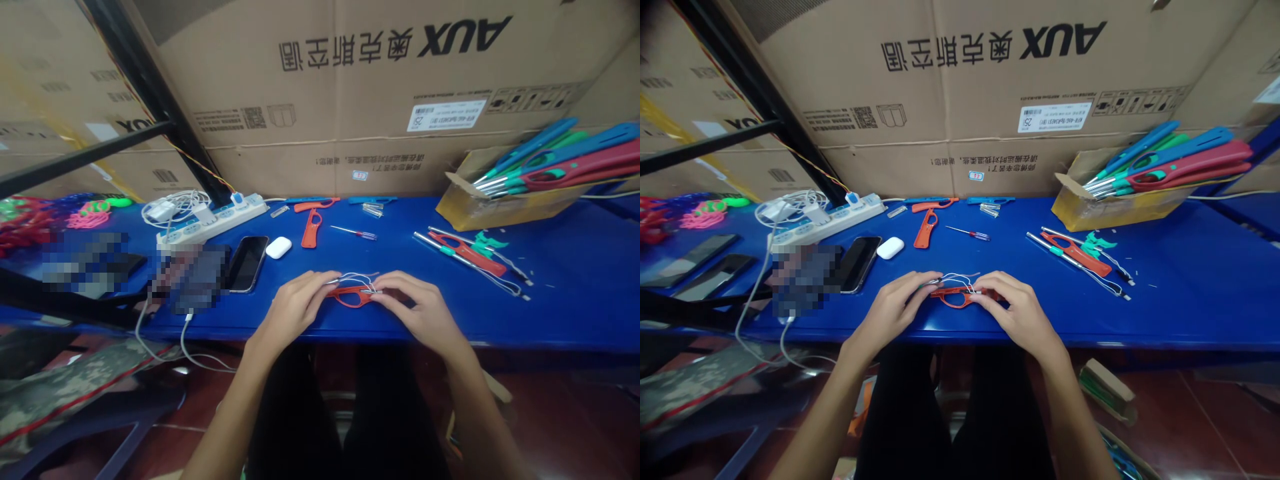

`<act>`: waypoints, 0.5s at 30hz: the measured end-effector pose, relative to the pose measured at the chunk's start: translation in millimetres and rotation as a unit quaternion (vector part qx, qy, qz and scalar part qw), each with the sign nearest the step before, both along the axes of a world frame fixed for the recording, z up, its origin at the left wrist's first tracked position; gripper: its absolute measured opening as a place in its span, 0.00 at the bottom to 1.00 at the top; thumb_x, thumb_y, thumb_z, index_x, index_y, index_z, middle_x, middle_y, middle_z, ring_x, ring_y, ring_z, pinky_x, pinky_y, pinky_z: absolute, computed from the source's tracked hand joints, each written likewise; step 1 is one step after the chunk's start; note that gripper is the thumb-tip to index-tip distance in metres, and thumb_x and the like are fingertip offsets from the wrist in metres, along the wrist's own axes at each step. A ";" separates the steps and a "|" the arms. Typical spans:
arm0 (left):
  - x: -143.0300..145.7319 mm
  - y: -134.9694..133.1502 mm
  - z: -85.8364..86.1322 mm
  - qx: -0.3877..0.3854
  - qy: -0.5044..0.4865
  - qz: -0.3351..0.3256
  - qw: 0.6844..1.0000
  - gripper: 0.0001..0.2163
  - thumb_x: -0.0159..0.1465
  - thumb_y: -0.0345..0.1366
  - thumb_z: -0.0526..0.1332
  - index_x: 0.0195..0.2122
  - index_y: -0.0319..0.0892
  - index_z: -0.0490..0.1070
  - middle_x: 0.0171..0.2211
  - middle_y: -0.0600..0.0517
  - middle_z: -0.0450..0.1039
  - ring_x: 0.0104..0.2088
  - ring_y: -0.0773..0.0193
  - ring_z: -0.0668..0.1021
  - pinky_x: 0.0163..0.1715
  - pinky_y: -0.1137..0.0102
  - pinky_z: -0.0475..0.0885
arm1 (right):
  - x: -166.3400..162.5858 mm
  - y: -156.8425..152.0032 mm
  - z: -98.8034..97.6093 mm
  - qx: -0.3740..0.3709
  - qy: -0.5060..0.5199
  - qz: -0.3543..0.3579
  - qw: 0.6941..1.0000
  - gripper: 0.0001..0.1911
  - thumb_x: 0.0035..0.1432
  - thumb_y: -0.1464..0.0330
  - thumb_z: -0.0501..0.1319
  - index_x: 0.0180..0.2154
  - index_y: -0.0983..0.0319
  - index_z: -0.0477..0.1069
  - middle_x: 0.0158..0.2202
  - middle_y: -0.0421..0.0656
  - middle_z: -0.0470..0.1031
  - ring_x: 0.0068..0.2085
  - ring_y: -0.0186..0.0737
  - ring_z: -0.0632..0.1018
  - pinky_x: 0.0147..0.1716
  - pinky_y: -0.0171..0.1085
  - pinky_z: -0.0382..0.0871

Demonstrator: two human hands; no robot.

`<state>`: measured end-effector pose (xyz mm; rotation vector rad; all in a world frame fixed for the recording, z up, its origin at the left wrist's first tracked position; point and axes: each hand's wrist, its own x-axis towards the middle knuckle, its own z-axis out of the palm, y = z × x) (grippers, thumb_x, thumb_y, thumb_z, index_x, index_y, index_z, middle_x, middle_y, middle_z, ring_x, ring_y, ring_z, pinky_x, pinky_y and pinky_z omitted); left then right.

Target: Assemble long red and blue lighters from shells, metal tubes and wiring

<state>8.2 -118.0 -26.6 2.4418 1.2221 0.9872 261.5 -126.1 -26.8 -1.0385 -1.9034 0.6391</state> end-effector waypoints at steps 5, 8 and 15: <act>-0.7 -1.3 -2.9 0.013 0.011 0.009 1.000 0.13 0.74 0.38 0.54 0.57 0.47 0.71 0.50 0.50 0.80 0.49 0.60 0.82 0.49 0.65 0.77 | 0.2 -0.9 -1.6 0.012 -0.003 -0.021 1.000 0.07 0.66 0.62 0.62 0.40 0.57 0.76 0.42 0.45 0.80 0.39 0.41 0.79 0.37 0.40 0.74; -0.4 -2.4 -2.4 0.019 0.022 0.013 0.999 0.12 0.74 0.37 0.54 0.56 0.46 0.72 0.49 0.50 0.80 0.47 0.60 0.83 0.47 0.66 0.78 | -0.2 -1.1 -1.3 0.030 -0.008 -0.030 0.999 0.06 0.66 0.63 0.62 0.41 0.57 0.76 0.41 0.44 0.80 0.37 0.39 0.78 0.37 0.39 0.73; 0.5 -4.1 0.1 0.002 0.033 0.009 0.999 0.13 0.75 0.38 0.52 0.55 0.45 0.72 0.48 0.49 0.80 0.46 0.59 0.83 0.46 0.66 0.78 | 0.9 -1.6 -1.4 0.011 -0.002 -0.034 0.999 0.08 0.66 0.61 0.62 0.41 0.57 0.77 0.42 0.44 0.81 0.38 0.41 0.80 0.37 0.40 0.74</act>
